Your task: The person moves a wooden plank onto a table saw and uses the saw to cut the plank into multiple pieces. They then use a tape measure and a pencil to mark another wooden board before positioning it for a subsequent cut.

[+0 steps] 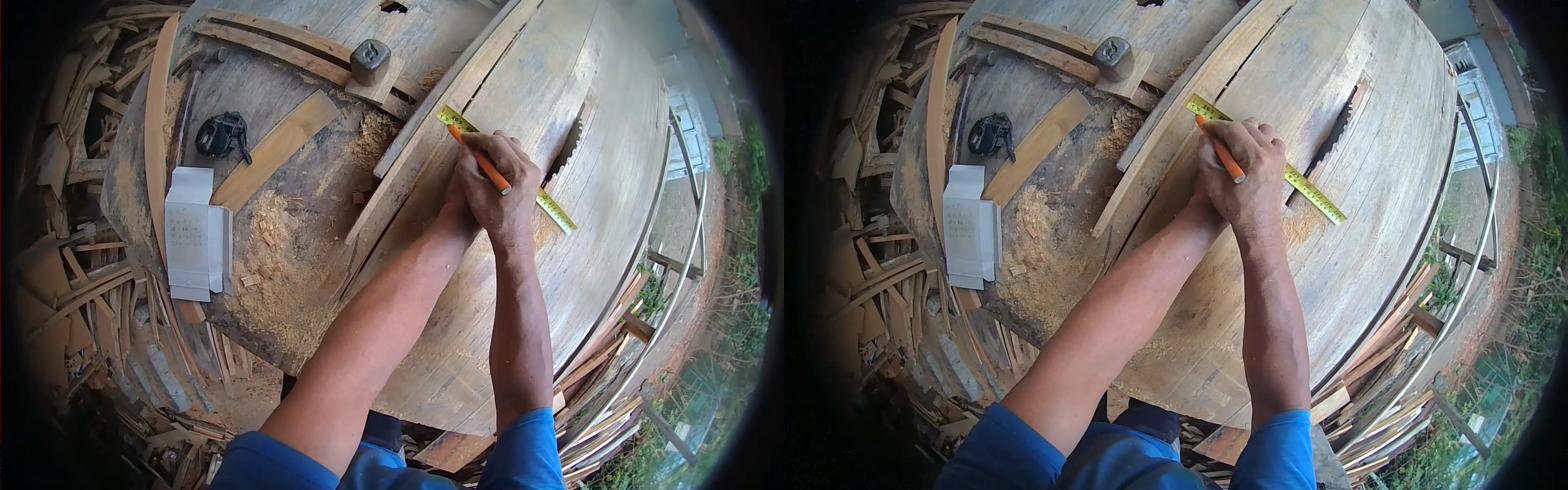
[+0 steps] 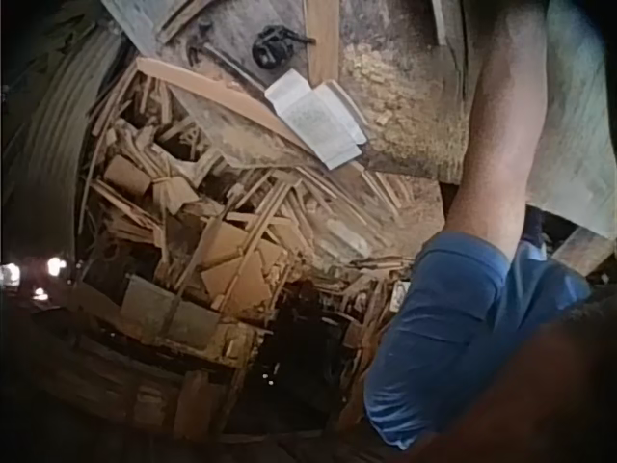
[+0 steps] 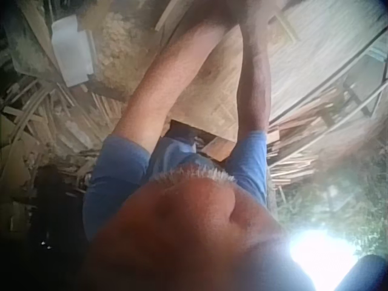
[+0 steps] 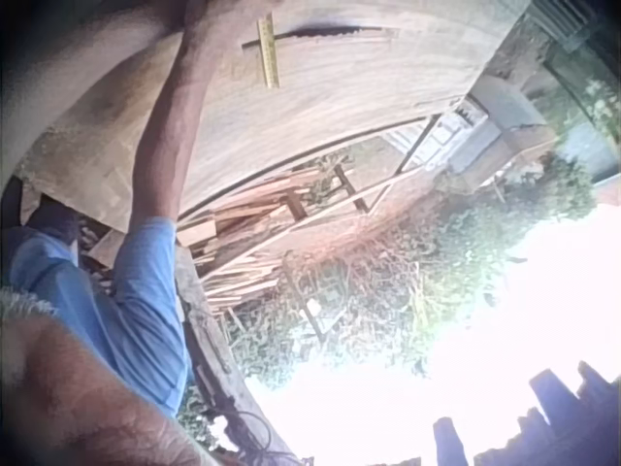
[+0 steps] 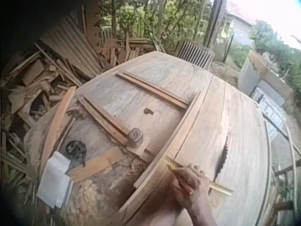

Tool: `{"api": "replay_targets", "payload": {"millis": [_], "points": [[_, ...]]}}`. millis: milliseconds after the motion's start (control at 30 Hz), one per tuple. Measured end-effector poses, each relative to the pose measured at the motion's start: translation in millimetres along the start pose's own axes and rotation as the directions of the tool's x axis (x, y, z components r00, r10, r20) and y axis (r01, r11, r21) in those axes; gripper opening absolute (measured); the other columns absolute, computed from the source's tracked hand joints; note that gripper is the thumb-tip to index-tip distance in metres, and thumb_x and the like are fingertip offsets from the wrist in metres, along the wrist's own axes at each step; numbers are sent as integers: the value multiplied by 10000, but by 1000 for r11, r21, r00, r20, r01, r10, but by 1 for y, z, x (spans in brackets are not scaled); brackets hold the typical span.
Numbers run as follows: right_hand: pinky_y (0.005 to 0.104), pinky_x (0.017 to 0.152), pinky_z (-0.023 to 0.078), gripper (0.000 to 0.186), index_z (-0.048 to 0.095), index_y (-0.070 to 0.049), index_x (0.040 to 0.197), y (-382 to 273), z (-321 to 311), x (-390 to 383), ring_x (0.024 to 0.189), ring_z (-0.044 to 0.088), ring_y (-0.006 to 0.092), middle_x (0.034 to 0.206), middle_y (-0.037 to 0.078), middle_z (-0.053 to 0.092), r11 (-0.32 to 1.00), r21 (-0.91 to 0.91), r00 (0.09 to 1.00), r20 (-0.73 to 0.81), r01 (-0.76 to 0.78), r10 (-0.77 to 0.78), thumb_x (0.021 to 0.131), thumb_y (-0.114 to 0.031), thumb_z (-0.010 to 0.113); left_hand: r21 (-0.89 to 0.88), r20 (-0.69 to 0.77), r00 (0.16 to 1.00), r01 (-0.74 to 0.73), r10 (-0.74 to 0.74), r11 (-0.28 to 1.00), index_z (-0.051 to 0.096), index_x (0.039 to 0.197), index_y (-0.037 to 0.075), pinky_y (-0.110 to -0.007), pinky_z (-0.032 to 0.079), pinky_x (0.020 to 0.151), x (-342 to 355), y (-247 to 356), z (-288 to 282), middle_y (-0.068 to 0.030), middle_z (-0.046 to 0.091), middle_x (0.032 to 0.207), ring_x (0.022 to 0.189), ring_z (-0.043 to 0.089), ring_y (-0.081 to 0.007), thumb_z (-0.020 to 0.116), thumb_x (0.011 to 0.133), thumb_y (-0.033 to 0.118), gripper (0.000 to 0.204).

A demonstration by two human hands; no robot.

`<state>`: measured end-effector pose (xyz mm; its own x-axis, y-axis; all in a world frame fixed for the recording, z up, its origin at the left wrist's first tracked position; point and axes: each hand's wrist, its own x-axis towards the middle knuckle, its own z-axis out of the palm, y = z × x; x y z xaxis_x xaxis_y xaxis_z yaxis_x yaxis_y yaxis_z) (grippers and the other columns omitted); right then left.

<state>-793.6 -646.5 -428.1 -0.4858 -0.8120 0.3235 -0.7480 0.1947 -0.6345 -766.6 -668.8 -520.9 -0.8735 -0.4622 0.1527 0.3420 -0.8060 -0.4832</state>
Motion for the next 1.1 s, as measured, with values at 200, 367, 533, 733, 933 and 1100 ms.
{"api": "replay_targets", "payload": {"millis": [200, 367, 533, 733, 933, 1100], "points": [[365, 752, 481, 153, 738, -84, 900, 8, 7, 4, 773, 647, 265, 806, 72, 702, 989, 130, 997, -2, -73, 74, 748, -71, 755, -882, 78, 996, 44, -52, -470, 524, 1047, 134, -349, 417, 861, -1, -3, 10, -7, 514, 971, 966, 489, -155, 555, 985, 293, 173], [374, 747, 508, 154, 737, -85, 885, 10, 5, 5, 749, 650, 271, 792, 78, 698, 996, 73, 999, 15, -50, 49, 735, -58, 758, -709, 86, 995, 28, -47, -705, 532, 1063, 131, -353, 417, 869, 1, -6, 15, -13, 521, 983, 980, 493, -162, 556, 982, 298, 187], [378, 723, 526, 168, 740, -88, 889, 11, 8, 6, 731, 650, 271, 795, 77, 702, 997, 70, 1000, 5, -29, 28, 726, -46, 757, -665, 86, 996, 31, -35, -746, 539, 1078, 128, -358, 418, 878, 1, -4, 17, -19, 528, 995, 993, 497, -170, 557, 978, 303, 203], [368, 700, 540, 163, 743, -82, 888, 11, 8, 9, 736, 664, 281, 794, 87, 705, 999, 37, 1000, 24, -16, 16, 730, -45, 753, -626, 79, 996, 22, -36, -779, 548, 1097, 124, -363, 418, 889, 2, -5, 18, -27, 536, 1009, 1010, 503, -179, 558, 973, 310, 224], [285, 705, 530, 139, 756, -29, 977, 10, 6, 10, 733, 657, 163, 775, 83, 679, 999, 7, 996, 71, -45, 45, 840, -48, 741, -599, 74, 997, 15, -37, -801, 557, 1116, 119, -369, 418, 900, 2, -4, 20, -35, 545, 1023, 1026, 508, -189, 559, 969, 316, 245], [274, 713, 530, 141, 757, -26, 987, 8, 4, 10, 725, 655, 149, 776, 72, 684, 992, 36, 987, 110, -119, 115, 853, -64, 735, -585, 66, 997, 6, -40, -811, 565, 1131, 116, -374, 418, 908, 3, -5, 21, -41, 552, 1035, 1039, 512, -197, 560, 965, 321, 264]]}}
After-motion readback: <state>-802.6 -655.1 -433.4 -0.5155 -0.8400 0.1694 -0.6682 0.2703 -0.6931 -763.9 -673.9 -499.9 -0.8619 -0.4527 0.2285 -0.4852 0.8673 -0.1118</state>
